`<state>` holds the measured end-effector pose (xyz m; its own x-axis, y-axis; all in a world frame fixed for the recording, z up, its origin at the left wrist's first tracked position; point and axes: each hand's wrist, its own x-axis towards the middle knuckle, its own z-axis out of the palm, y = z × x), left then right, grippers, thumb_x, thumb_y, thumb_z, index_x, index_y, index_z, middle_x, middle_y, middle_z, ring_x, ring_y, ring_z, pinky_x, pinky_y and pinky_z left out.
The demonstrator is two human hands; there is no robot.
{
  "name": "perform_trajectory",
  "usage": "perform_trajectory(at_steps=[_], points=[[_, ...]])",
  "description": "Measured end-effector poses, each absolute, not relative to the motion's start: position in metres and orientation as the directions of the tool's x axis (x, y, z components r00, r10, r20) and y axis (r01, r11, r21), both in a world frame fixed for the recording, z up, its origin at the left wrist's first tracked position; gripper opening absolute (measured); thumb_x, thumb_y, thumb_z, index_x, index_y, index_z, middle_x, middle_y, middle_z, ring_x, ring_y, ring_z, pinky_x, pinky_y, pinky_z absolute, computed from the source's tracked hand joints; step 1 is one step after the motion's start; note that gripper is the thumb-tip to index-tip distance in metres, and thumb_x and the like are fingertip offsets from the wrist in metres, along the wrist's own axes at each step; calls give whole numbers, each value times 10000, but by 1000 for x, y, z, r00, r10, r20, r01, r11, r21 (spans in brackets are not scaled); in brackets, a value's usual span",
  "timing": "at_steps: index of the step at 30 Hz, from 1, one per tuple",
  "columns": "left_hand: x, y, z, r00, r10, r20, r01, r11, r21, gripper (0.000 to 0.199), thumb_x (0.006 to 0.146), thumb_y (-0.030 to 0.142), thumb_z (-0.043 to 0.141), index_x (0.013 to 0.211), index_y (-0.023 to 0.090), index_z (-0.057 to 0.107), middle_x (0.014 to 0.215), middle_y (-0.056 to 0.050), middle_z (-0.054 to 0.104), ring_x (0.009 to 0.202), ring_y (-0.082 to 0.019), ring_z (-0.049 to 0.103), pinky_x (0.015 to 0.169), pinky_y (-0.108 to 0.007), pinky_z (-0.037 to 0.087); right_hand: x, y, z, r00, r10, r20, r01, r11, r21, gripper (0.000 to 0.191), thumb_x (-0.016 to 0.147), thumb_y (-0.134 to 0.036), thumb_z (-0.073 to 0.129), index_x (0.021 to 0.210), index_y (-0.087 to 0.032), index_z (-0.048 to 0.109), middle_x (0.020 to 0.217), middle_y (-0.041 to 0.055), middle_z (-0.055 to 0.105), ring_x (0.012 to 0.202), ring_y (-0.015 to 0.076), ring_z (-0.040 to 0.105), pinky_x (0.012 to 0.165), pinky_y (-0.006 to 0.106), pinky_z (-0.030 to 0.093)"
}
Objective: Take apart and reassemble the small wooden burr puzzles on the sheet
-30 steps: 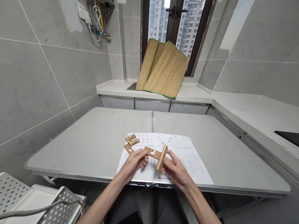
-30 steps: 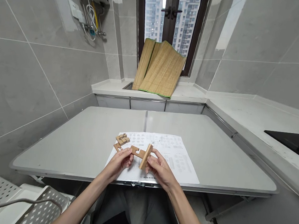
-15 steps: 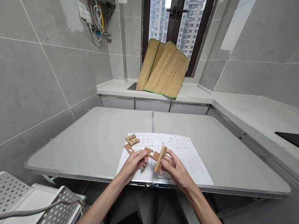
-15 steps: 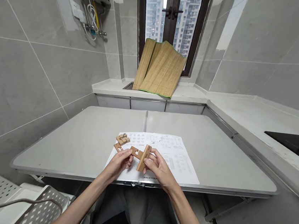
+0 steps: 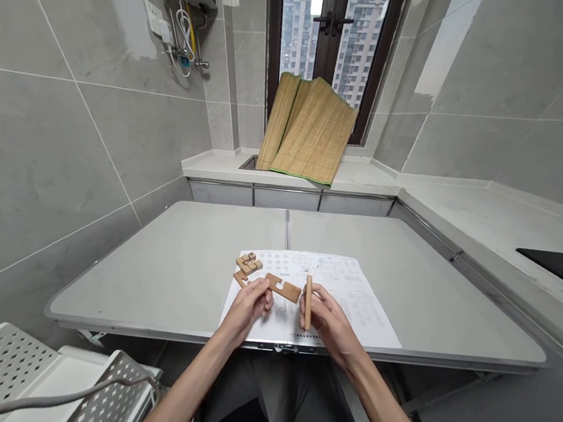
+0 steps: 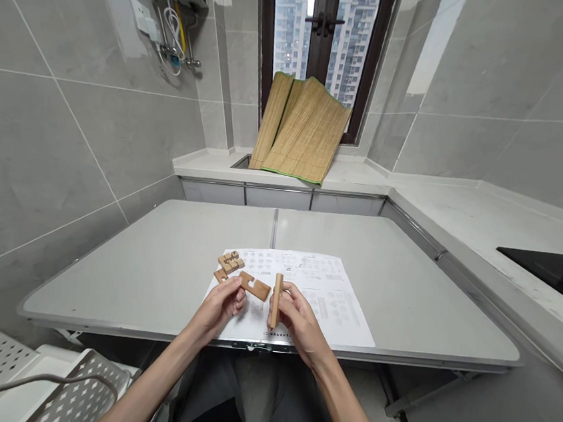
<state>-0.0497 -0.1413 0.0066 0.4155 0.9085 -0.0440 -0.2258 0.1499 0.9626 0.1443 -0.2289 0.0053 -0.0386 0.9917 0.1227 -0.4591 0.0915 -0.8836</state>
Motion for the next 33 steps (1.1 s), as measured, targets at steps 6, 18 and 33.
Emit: perform_trajectory(at_steps=[6,18,33], points=[[-93,-126,9,216,973,81,67,-98,993,431,879,597,655,757,203,529,672,29,531,596,-121,466,589,-240,367,161,-226,-1,3,993,115,-304,110,-946,437,938,-546,706,1259,-264,618,863,15,647,683,190,626,620,326,507],[-130,-93,8,48,995,90,839,-89,536,375,959,445,448,652,239,509,701,-64,672,710,-261,613,645,-303,355,115,-149,-17,83,986,145,564,74,-823,246,1019,-344,556,1115,-184,717,786,52,750,790,253,701,715,313,447],[-130,-91,1,118,985,127,956,-148,254,383,1016,450,430,808,207,640,793,-127,731,778,-312,706,656,-302,350,87,-134,-14,12,982,191,707,126,-696,225,994,-238,562,1106,-153,738,1078,152,777,971,283,699,795,337,458]])
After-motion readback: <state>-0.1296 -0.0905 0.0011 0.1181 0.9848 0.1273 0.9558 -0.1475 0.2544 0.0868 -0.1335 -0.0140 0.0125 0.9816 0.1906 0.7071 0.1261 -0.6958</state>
